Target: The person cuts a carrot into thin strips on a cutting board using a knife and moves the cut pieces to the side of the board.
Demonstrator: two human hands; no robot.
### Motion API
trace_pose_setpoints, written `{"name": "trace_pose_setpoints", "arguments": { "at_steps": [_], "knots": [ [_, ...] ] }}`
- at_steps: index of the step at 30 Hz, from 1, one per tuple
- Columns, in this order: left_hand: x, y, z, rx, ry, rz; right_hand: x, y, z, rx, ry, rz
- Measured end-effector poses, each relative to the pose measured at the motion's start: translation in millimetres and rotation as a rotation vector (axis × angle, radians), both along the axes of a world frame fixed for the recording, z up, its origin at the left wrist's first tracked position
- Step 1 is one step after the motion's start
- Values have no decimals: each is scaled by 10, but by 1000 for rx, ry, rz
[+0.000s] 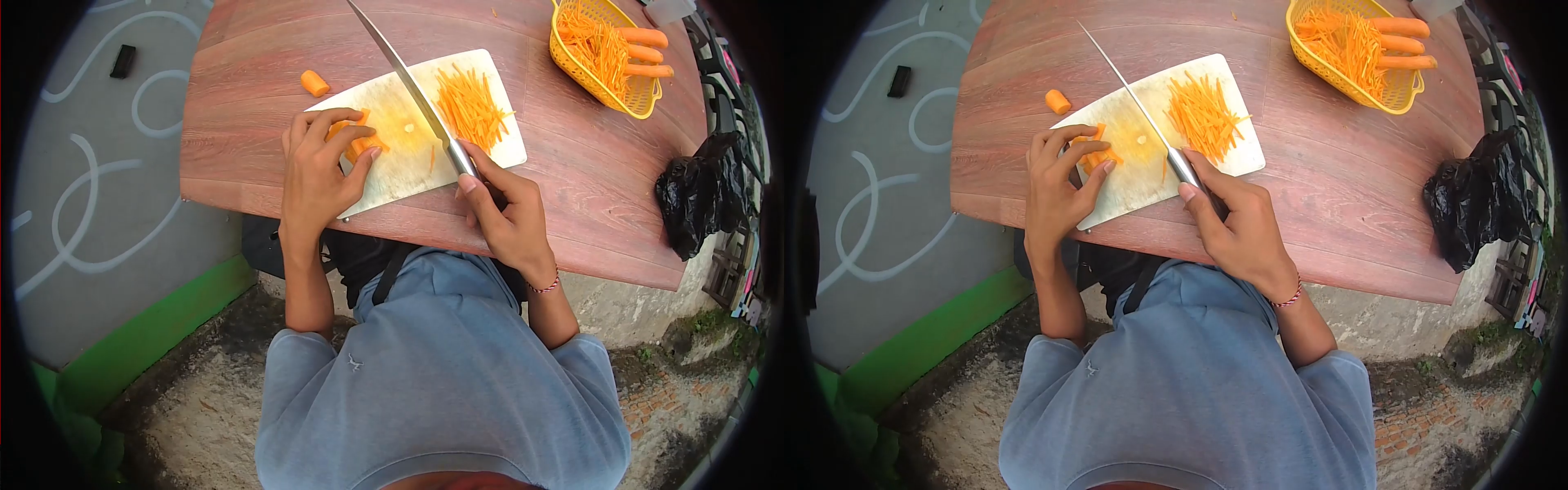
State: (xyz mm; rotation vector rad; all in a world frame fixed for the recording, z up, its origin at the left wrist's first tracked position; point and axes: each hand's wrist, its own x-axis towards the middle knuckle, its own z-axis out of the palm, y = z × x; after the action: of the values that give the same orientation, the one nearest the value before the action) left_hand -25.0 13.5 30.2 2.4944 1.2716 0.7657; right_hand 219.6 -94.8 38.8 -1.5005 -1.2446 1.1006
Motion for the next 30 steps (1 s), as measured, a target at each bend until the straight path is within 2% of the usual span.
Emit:
{"name": "trace_pose_setpoints", "arguments": {
  "at_steps": [3, 8, 16, 19, 21, 30],
  "knots": [
    [7, 78, 79, -73, 70, -25, -16, -6, -35, -24, 33, 42],
    [20, 160, 122, -80, 127, -106, -6, -19, -55, 52, -46, 102],
    [89, 203, 164, -83, 196, -190, -3, -11, -89, 9, 0, 101],
    [150, 208, 210, -111, 95, -180, 0, -5, -92, -6, 10, 94],
    [187, 224, 224, 56, 73, -166, 1, -3, -101, -11, 21, 95],
    [129, 288, 242, 48, -45, -55, -3, -1, -89, -42, 59, 88]
  ]
}}
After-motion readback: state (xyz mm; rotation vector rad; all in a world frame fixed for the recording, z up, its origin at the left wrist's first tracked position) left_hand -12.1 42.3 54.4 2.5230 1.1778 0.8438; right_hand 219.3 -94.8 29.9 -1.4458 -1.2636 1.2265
